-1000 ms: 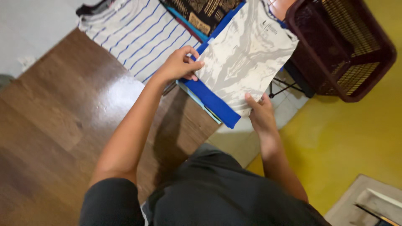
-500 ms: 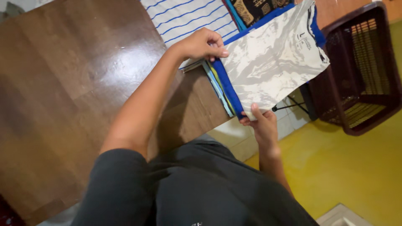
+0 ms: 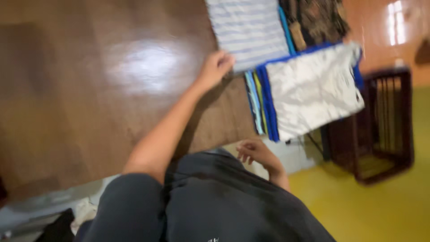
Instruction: The person takes various clothing items from a basket, spreads them out on a table, and folds them one at a time, including a t-shirt, a dress, and a striped shirt.
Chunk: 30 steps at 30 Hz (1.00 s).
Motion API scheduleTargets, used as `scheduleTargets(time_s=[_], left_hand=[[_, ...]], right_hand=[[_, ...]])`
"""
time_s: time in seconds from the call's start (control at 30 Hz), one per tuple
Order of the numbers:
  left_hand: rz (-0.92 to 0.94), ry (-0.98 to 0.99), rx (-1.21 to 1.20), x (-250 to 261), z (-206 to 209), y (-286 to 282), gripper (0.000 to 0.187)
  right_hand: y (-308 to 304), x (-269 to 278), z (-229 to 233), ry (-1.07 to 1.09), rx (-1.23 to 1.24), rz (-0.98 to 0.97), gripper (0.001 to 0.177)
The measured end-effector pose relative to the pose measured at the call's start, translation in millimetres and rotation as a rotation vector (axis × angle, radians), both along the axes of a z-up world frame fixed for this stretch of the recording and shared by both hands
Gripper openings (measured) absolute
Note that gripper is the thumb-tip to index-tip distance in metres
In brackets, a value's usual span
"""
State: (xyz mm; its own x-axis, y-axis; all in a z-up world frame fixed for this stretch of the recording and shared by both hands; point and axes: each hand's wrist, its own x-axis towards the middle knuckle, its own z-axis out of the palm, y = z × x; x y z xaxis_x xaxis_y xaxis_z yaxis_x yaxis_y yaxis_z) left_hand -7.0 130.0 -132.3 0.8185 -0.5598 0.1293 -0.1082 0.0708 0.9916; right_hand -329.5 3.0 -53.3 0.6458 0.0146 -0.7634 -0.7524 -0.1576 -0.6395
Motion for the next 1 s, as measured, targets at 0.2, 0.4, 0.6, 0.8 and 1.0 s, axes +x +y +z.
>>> scheduleTargets(time_s=[0.2, 0.4, 0.6, 0.8, 1.0], left_hand=[[0.207, 0.204, 0.316, -91.1, -83.3, 177.1, 0.024], [0.492, 0.273, 0.314, -111.8, -59.8, 356.5, 0.025], [0.917, 0.253, 0.073, -115.5, 27.7, 531.1, 0.021], [1.493, -0.162, 0.707, -134.6, 66.7, 708.3, 0.029], [1.398, 0.331, 0.955, -148.8, 23.3, 812.4, 0.091]], right_hand=[[90.1, 110.3, -27.7, -0.211, -0.388, 0.49, 0.031], [211.5, 204.9, -6.3, -0.496, -0.56, 0.943, 0.029], [399.2, 248.6, 3.3, -0.613, -0.478, 1.059, 0.028], [615.1, 262.0, 8.9, -0.796, -0.182, 1.159, 0.021], [794.8, 293.0, -6.9, -0.967, -0.011, 1.23, 0.019]])
